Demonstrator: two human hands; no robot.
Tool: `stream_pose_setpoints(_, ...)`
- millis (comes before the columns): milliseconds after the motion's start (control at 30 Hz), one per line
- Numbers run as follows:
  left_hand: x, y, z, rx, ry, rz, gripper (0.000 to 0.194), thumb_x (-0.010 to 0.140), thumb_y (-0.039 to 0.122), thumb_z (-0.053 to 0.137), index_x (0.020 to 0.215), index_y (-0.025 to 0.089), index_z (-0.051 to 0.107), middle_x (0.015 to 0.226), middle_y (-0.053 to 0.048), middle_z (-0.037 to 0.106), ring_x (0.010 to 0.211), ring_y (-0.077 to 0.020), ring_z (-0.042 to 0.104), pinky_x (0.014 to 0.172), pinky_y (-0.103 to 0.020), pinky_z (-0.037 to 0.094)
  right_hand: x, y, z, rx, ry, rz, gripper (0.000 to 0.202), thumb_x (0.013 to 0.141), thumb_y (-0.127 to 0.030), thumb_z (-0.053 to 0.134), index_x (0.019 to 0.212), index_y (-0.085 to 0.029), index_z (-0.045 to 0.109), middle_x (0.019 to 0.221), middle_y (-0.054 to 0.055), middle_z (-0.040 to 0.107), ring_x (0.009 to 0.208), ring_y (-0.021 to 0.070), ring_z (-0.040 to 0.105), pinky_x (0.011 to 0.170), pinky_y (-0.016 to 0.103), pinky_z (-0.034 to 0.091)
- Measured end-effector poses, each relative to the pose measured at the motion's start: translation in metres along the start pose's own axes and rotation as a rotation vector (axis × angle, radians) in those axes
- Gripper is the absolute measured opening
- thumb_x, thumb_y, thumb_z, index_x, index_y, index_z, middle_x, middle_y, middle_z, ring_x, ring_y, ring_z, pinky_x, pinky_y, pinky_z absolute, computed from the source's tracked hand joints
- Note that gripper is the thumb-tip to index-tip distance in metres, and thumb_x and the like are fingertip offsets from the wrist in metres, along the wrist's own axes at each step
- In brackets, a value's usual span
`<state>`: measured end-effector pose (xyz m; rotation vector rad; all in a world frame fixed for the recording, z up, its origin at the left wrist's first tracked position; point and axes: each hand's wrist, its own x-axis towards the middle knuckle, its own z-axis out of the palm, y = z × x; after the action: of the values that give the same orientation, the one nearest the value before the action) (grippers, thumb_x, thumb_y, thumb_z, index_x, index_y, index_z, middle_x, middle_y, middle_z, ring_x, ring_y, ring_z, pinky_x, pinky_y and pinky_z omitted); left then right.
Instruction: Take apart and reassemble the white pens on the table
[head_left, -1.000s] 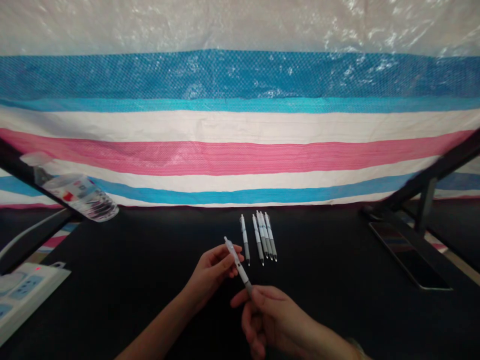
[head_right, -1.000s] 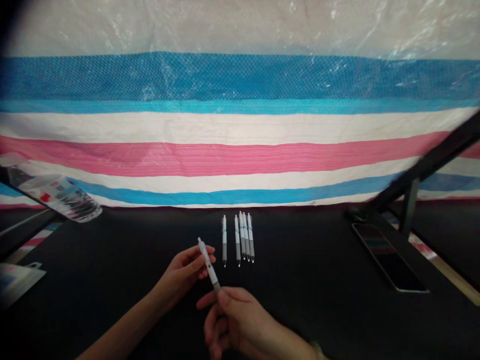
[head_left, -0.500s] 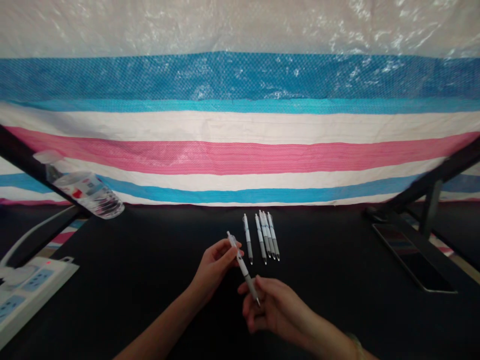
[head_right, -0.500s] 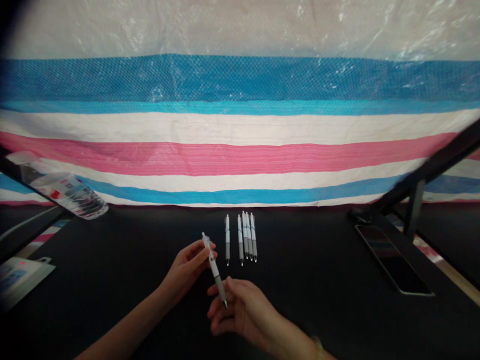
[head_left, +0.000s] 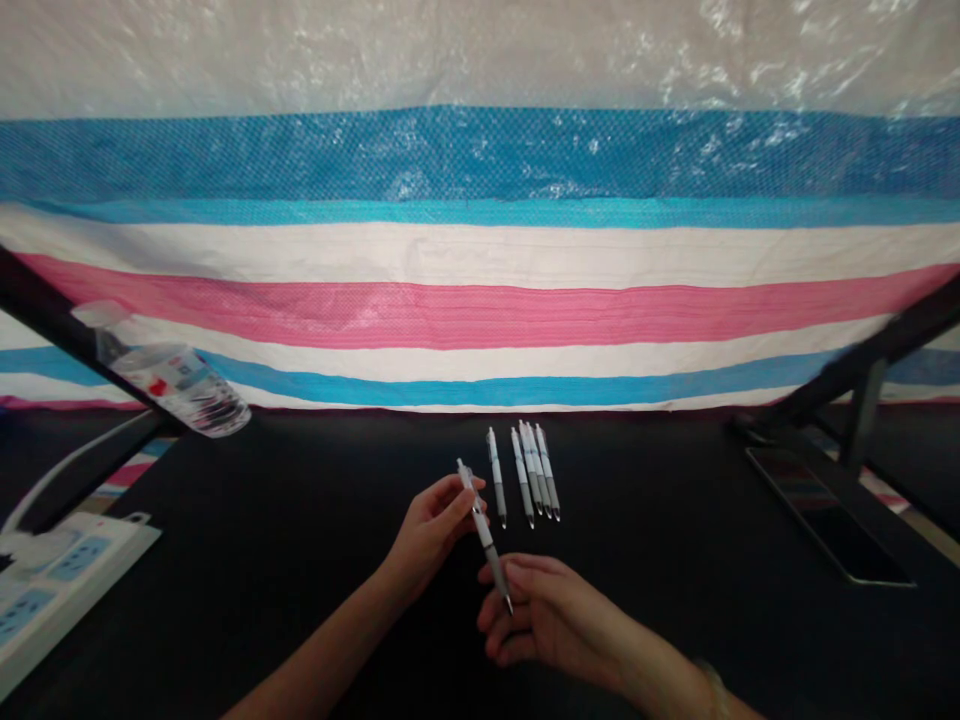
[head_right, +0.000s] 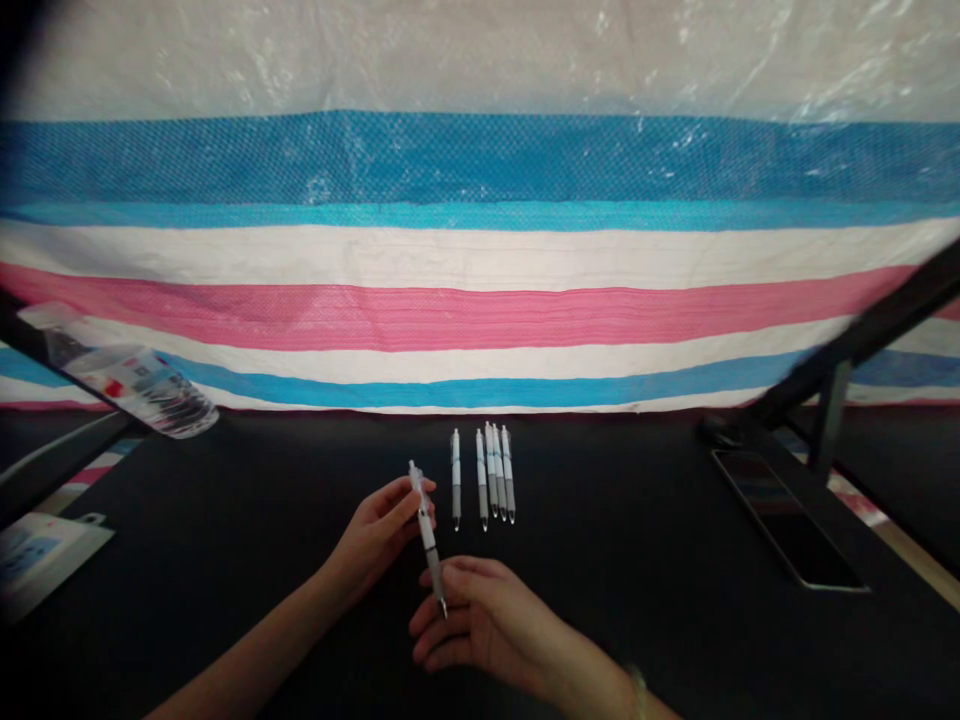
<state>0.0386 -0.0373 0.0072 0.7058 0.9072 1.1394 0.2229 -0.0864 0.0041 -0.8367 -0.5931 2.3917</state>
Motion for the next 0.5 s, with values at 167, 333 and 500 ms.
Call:
stream_pose_setpoints(167,-0.0014,0.0015,0.0016,0.011,0.002,-0.006,0.034,0.072,0.037,0.086,0.094,0.014,0.075,0.075,-0.004,0.068,0.069,-0.0146,0.062,0.069,-0.027,0.049,-0.0010,-0.0006,0.0006,-0.001,0.014,0.014,0.038,0.076,-0.038,0.081,0.094,-0.014,0.058,0.080,0.009,0.074,0.069,0.0194,0.072,0.069,0.031,0.051)
stream_pose_setpoints(333,-0.0020,0.0019,0.0017,0.020,-0.006,-0.004,0.033,0.072,0.037,0.086,0.094,0.014,0.075,0.075,-0.004,0.067,0.071,-0.0157,0.061,0.070,-0.028,0.049,-0.0015,-0.0022,0.0012,-0.025,-0.004,0.041,0.038,0.079,-0.040,0.079,0.094,-0.012,0.058,0.080,0.010,0.075,0.070,0.0199,0.074,0.069,0.030,0.051)
stream_pose_setpoints(500,-0.0017,0.0010,0.0010,0.037,-0.014,0.012,0.034,0.073,0.038,0.085,0.094,0.015,0.075,0.074,-0.003,0.067,0.069,-0.0152,0.060,0.069,-0.028,0.048,-0.0004,-0.0012,-0.0006,-0.021,-0.014,0.035,0.041,0.080,-0.043,0.077,0.099,-0.013,0.056,0.084,0.012,0.076,0.075,0.0230,0.075,0.069,0.031,0.050)
